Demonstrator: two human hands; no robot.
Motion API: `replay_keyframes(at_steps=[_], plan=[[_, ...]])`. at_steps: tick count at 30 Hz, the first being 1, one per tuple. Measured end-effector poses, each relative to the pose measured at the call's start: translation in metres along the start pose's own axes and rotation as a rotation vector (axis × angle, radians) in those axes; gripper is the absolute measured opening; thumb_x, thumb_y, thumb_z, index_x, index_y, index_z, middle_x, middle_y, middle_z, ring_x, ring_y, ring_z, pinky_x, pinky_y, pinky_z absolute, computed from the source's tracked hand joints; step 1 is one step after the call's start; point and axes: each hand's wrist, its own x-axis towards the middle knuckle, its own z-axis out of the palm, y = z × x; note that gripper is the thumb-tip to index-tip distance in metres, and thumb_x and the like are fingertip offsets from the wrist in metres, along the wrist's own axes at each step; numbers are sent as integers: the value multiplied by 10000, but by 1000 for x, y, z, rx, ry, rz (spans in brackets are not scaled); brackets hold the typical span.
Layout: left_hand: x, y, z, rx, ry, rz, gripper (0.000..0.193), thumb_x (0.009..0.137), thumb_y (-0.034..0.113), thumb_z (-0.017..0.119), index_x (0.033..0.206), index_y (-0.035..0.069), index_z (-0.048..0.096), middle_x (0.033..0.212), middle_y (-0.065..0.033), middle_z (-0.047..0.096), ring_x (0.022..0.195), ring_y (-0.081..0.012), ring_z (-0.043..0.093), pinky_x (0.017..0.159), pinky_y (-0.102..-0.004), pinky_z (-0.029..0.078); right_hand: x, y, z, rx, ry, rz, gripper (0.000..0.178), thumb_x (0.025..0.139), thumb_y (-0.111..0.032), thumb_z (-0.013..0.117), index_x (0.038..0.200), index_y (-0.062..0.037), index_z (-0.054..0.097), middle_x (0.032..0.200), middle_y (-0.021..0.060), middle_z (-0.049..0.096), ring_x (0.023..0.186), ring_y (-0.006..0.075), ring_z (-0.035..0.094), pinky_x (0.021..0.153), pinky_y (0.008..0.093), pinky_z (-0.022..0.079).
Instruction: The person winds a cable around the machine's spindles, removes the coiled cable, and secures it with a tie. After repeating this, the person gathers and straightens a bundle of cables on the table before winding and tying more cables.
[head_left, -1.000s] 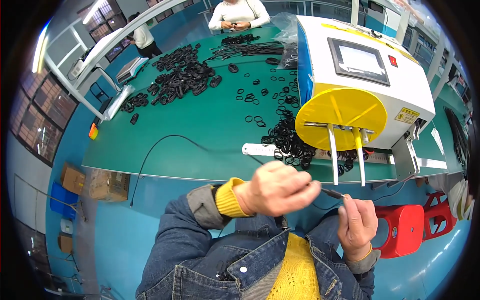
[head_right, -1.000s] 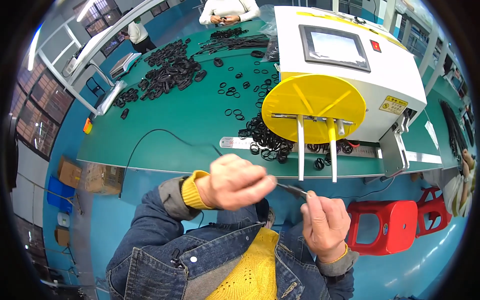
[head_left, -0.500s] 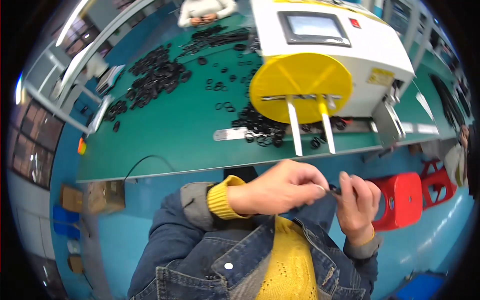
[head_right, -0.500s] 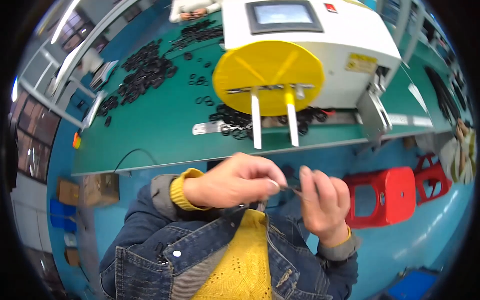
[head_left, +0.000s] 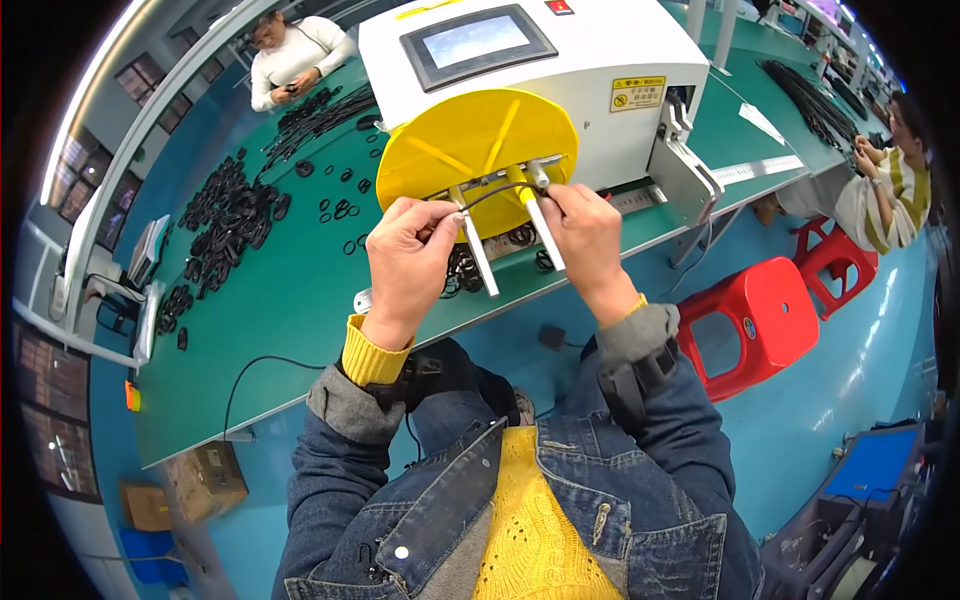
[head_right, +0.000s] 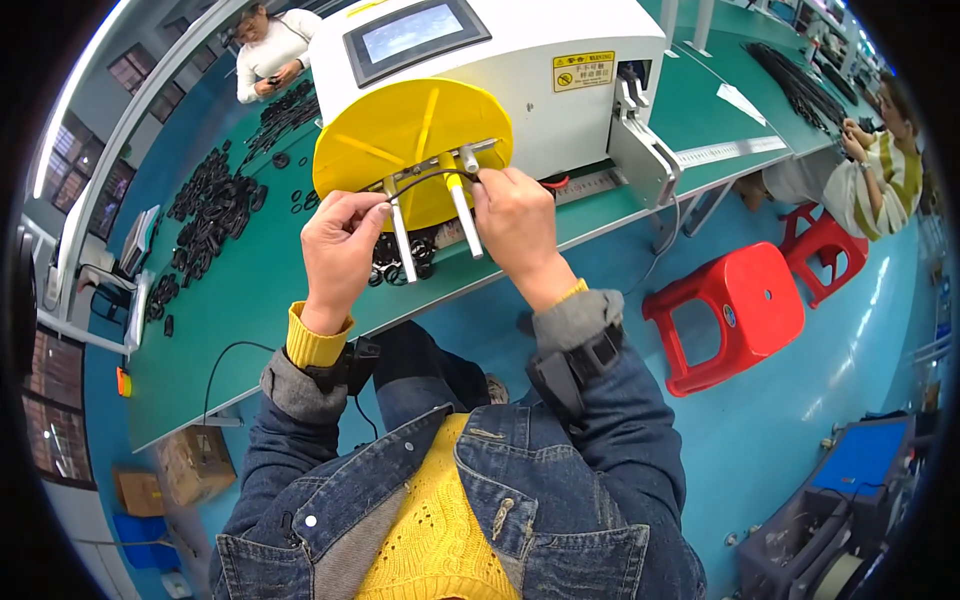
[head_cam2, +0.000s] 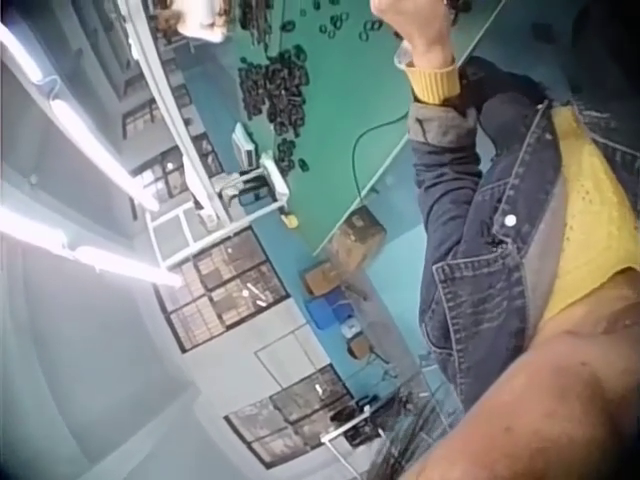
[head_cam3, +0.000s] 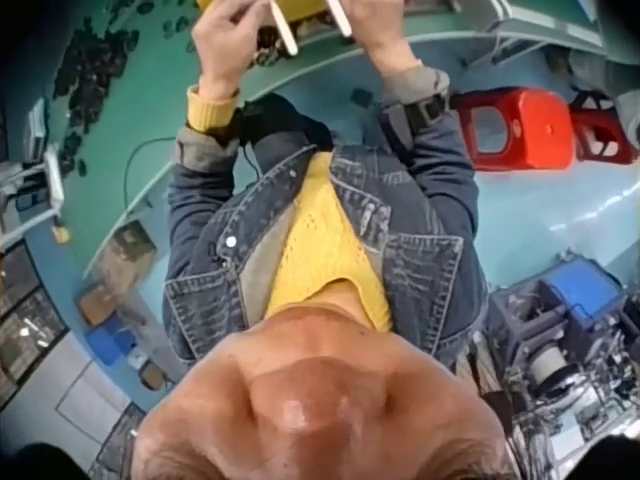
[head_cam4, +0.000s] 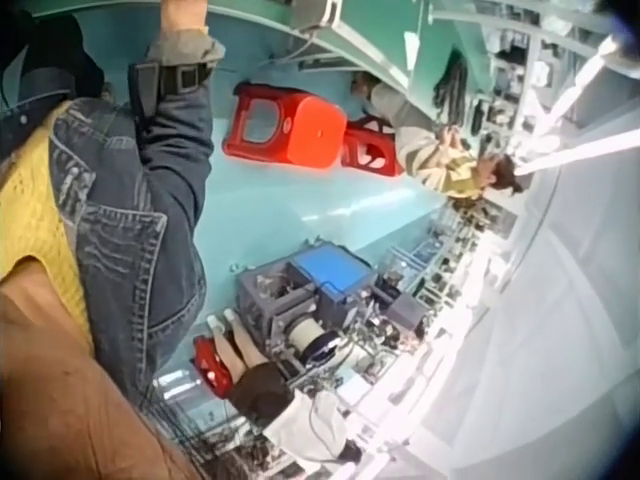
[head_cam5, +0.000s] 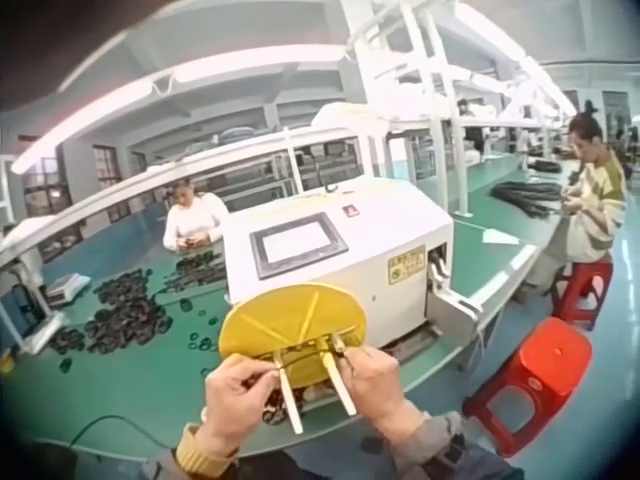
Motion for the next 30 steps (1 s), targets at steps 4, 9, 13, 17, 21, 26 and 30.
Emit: replay_keyframes(at_steps=[4, 9, 13, 17, 21, 26, 30], plan=[[1, -11, 4, -21, 0, 16, 84, 740, 3, 662, 823, -2, 664, 650, -30, 524, 541, -73, 457, 501, -209, 382, 4, 10, 15, -28, 4, 21, 85, 750, -103, 640, 768, -24, 615, 673, 137, 589, 595, 304, 571, 539, 346, 464], [-1, -17, 2, -54, -16, 8, 100, 746, 10, 660, 846, 1, 669, 659, -34, 536, 535, -76, 454, 499, -212, 380, -10, 10, 6, 38, 19, 150, 128, 767, -142, 640, 739, -18, 619, 614, 138, 583, 530, 280, 568, 504, 336, 450], [-7, -18, -2, -61, 1, 15, 128, 757, 16, 655, 883, 10, 672, 651, -47, 542, 528, -90, 458, 497, -225, 385, -44, 11, -18, 58, -58, 270, 147, 773, -148, 646, 729, -11, 618, 587, 138, 577, 503, 245, 569, 485, 316, 439], [-12, -15, -10, -8, 62, 64, 161, 766, 34, 660, 926, 24, 669, 638, -65, 541, 520, -124, 470, 494, -243, 393, -73, 14, -39, 79, -140, 384, 144, 781, -136, 636, 736, 0, 617, 564, 123, 567, 486, 195, 557, 479, 295, 429], [-13, 0, -21, 144, 12, 198, 176, 774, 51, 661, 947, 23, 661, 617, -77, 527, 515, -159, 484, 493, -261, 401, -92, 15, -53, 116, -210, 492, 149, 780, -142, 630, 731, -2, 616, 575, 132, 575, 503, 231, 572, 491, 310, 440], [-21, 16, -25, 184, -74, 157, 175, 789, 66, 650, 958, 16, 654, 606, -80, 521, 513, -172, 485, 492, -270, 402, -101, 14, -53, 155, -279, 542, 159, 795, -119, 612, 735, 28, 602, 534, 75, 546, 489, 107, 510, 482, 261, 417], [-26, 18, -21, 126, -132, 104, 186, 810, 60, 628, 987, 4, 644, 607, -75, 518, 524, -150, 480, 498, -255, 398, -103, 14, -53, 179, -307, 551, 158, 796, -119, 611, 737, 28, 602, 540, 72, 549, 495, 103, 509, 486, 258, 417]])
